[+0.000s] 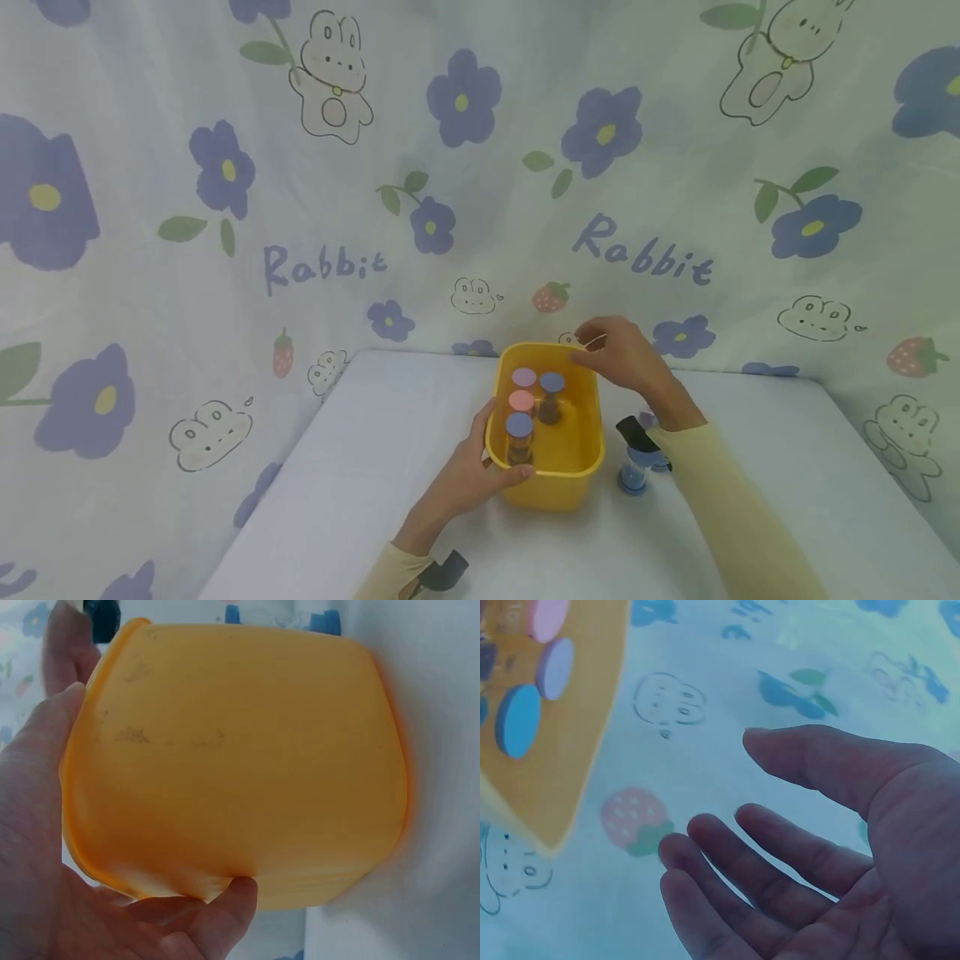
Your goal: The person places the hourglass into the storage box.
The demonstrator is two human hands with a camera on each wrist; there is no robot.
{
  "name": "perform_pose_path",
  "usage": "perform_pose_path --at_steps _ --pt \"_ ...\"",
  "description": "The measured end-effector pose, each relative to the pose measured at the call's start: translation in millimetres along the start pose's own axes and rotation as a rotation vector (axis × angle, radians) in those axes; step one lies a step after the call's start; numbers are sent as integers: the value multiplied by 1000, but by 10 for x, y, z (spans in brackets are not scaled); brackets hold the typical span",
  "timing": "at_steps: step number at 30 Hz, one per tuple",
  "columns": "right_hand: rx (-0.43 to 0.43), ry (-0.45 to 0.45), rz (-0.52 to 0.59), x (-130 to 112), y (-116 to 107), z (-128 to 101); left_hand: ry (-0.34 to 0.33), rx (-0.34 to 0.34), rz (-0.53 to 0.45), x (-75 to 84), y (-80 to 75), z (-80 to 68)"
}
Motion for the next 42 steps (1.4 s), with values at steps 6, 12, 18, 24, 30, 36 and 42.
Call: perform_pose_path --at_steps 6,12,18,24,30,36,42 --pt "13 -5 8 41 -123 -297 -11 3 -3 3 0 -17" --pt "18 -26 6 120 -235 -552 -13 3 -1 17 -1 -12" --pt "42 -20 15 306 -323 -771 -13 5 -2 18 2 -9" --pt "49 51 24 541 -299 -970 -5 5 10 16 1 5" --pt "85 46 22 760 -281 -1112 -6 8 10 19 -3 16" --pt "116 38 38 960 -221 -1227 -4 -4 5 4 6 36" --pt "98 53 64 1067 -140 -1236 -15 -1 6 -4 3 23"
Point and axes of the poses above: each hand's wrist, its own z-axis towards the middle knuckle, its own y-axis out of the palm, x = y × z, the point moved 1 cm from there along z, towards the middle knuckle, and after that the axes turned 14 degrees about -y, right-handed, at the moved point
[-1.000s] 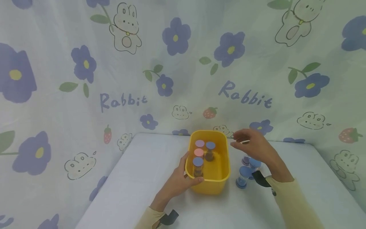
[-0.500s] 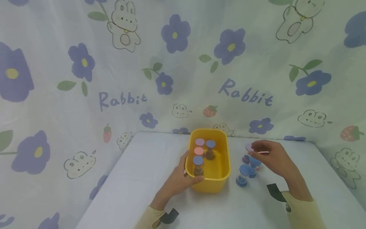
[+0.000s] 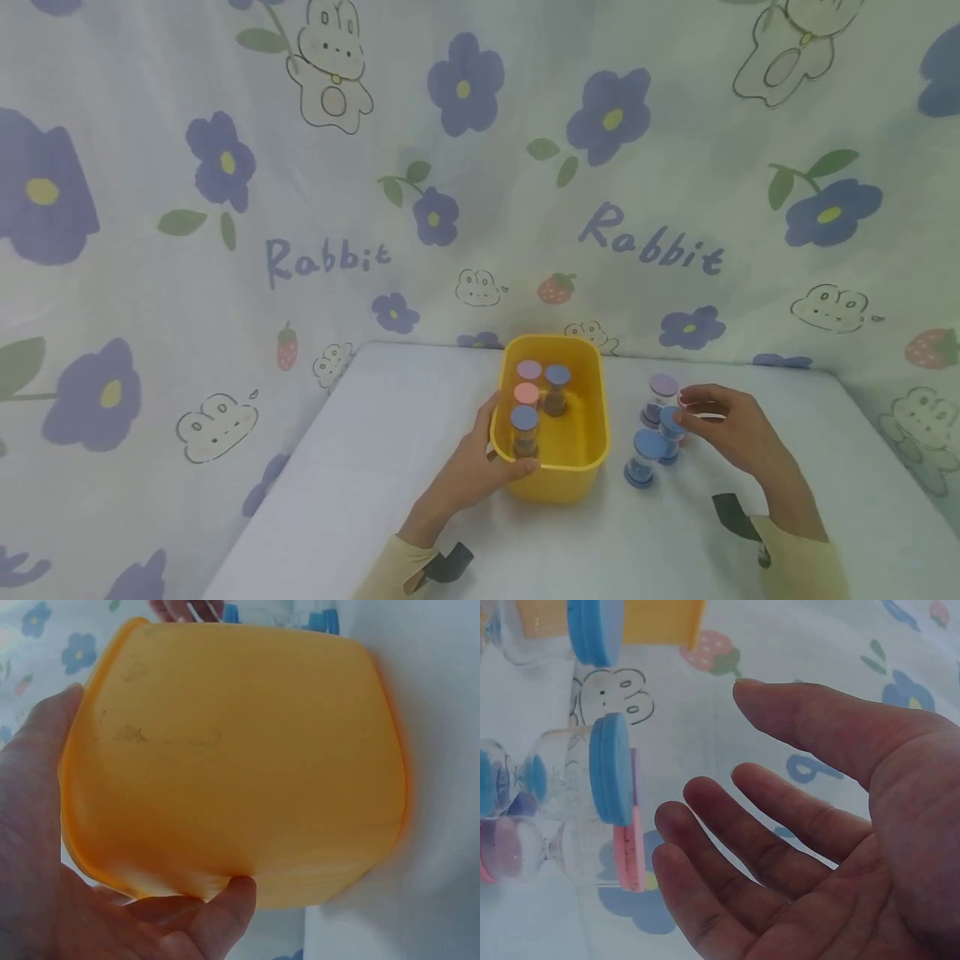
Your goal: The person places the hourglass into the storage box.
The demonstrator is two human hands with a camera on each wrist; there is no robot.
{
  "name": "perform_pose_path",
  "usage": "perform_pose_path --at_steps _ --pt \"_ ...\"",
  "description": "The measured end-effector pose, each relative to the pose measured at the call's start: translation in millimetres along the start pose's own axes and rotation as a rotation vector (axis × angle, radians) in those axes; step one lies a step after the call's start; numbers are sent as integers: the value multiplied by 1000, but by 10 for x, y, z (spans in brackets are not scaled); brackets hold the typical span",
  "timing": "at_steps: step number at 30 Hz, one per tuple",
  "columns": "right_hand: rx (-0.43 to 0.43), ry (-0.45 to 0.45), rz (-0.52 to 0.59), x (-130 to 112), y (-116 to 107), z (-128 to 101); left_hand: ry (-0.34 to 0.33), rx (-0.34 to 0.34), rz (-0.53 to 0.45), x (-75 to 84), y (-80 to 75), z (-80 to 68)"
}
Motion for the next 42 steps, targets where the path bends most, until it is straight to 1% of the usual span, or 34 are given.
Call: perform_pose_path --at_steps 6,11,18,24,27,33,42 --pt "-22 22 -5 102 34 16 -8 13 4 6 11 8" --pt "-25 25 12 153 57 1 -9 15 9 9 15 5" --pt "-17 111 -48 231 6 -40 -14 9 3 18 16 4" --pt "-24 187 -21 378 -17 -38 -12 13 11 13 12 2" --pt "-23 210 -15 458 -13 -30 -8 15 14 14 13 2" --pt "-15 216 6 579 8 -37 -14 15 13 30 17 -4" --pt "-22 229 35 689 84 -30 -20 16 18 28 17 -4"
Point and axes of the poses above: each hand's wrist, its own z-axis towards the middle knuckle, its own y-axis out of the palm, x = y × z, the point moved 1 cm from there along z, towards the middle knuckle, and after that the axes turned 14 degrees about -y, right-handed, at the moved point
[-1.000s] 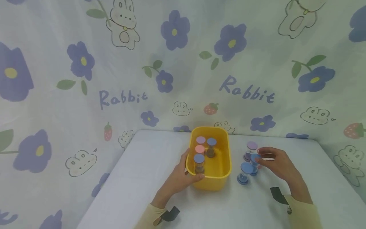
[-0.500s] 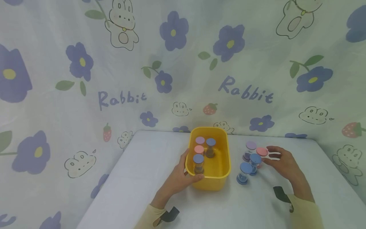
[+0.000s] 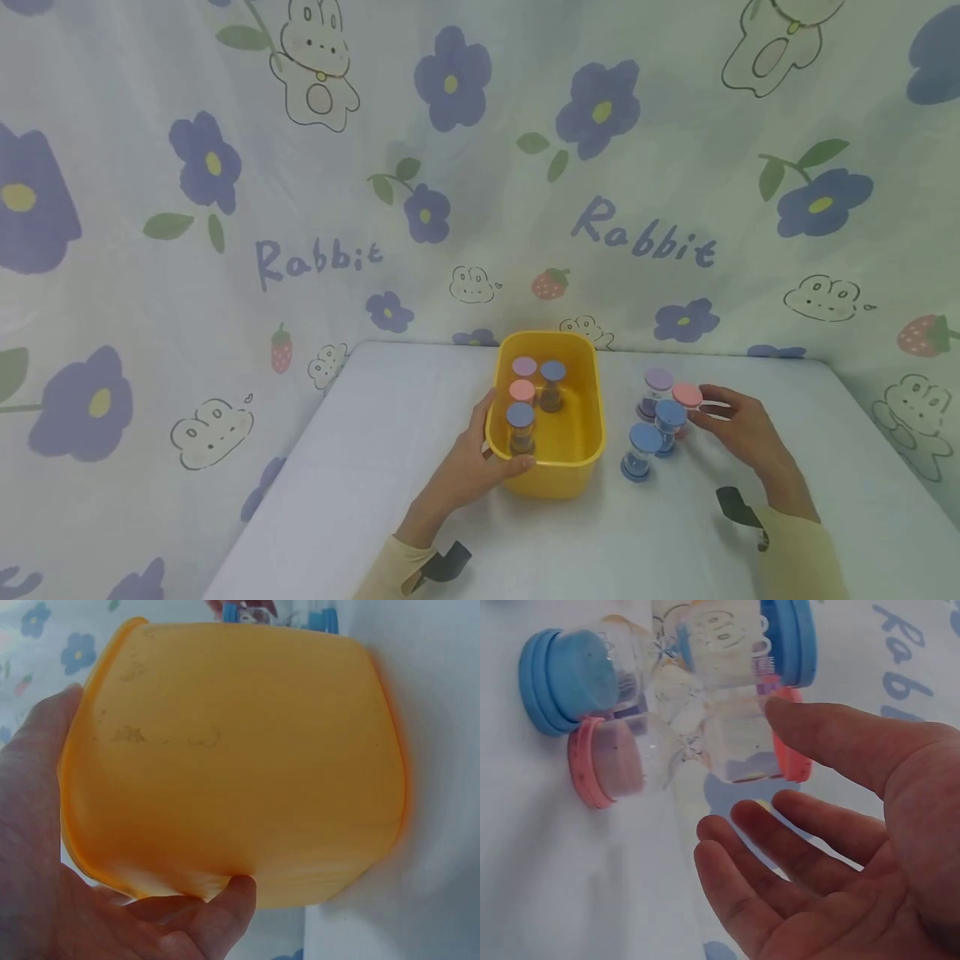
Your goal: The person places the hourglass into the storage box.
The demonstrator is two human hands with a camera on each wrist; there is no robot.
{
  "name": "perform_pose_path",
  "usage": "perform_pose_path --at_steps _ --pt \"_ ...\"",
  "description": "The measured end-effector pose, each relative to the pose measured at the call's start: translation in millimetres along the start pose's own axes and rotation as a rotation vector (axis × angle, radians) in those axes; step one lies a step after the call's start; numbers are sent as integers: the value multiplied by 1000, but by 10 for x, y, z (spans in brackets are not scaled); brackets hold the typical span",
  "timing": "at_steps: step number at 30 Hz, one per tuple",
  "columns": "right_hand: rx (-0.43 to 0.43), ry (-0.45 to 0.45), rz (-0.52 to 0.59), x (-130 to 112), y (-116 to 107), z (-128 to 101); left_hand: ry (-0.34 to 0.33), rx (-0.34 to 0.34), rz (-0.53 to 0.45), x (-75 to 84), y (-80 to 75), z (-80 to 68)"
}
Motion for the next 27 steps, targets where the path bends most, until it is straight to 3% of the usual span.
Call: perform_pose_path --at_steps 27 --pt "82 -13 37 114 113 58 8 2 -5 -10 19 17"
Point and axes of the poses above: each hand's wrist, its own z-axis towards the middle knuckle, its own y-axis out of the palm, x = y × z, the point moved 1 cm from there along z, towards the middle knuckle, and after that the axes turned 14 degrees about -y, right-handed, at the moved point
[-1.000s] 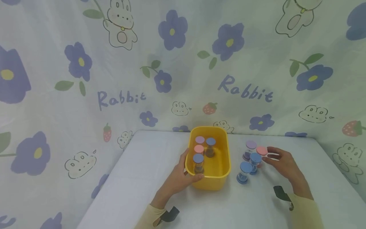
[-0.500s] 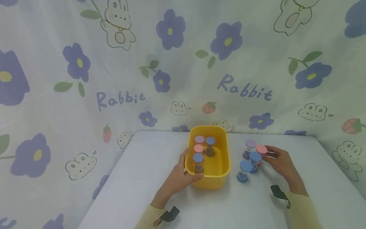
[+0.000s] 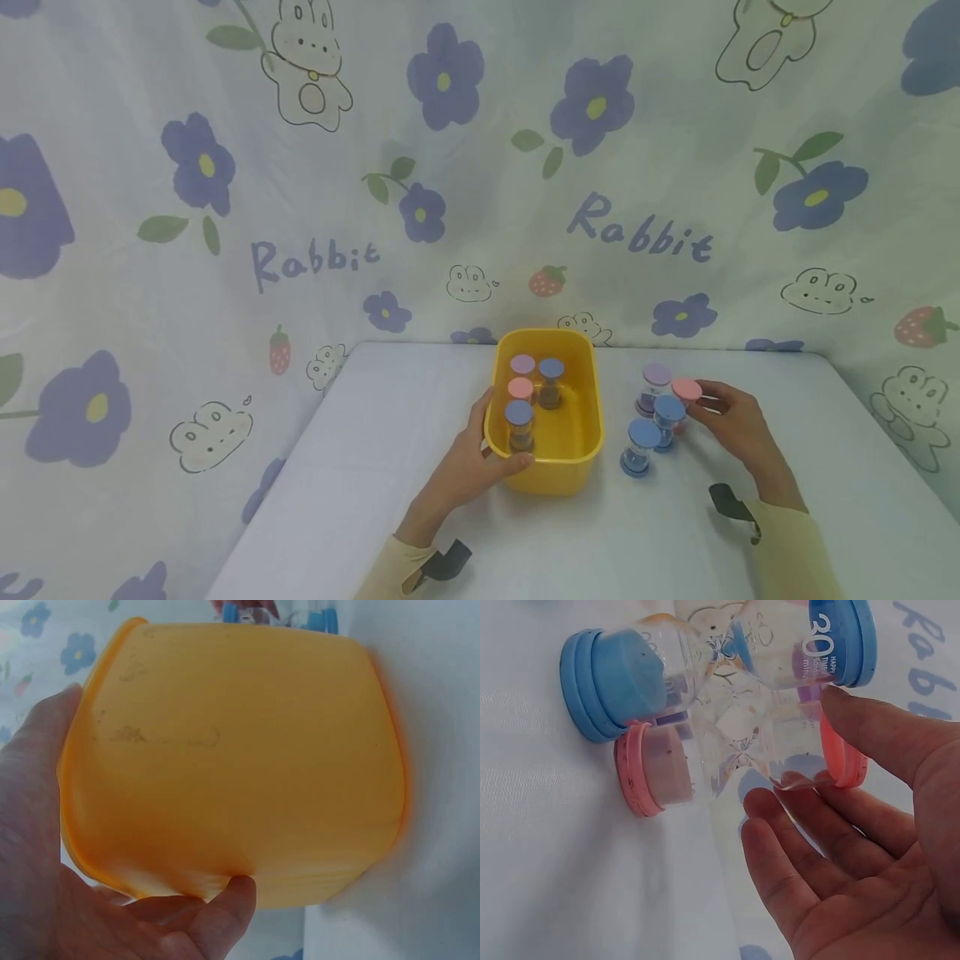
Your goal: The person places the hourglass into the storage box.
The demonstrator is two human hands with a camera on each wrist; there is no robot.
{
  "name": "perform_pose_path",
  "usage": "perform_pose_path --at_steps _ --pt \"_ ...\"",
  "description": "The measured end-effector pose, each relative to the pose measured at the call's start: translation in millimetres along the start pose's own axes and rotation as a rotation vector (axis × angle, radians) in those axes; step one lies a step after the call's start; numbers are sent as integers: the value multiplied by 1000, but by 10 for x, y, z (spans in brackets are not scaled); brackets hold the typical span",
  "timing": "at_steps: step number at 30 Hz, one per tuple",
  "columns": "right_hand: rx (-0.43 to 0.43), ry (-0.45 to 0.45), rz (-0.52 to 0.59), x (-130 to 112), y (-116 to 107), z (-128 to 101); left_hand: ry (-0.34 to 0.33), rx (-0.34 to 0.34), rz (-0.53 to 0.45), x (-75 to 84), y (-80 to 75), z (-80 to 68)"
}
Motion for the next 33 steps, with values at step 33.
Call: perform_pose_path --at_steps 33 --pt "271 124 20 -630 -343 -151 -34 -1 3 -7 -7 8"
Point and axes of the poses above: each hand's wrist, its own z-axis towards the middle knuckle, its own y-axis out of the palm, x = y × z, the point moved 1 cm from there along z, towards the middle knuckle, and after that the axes turned 14 degrees about -y, right-handed, at the moved point
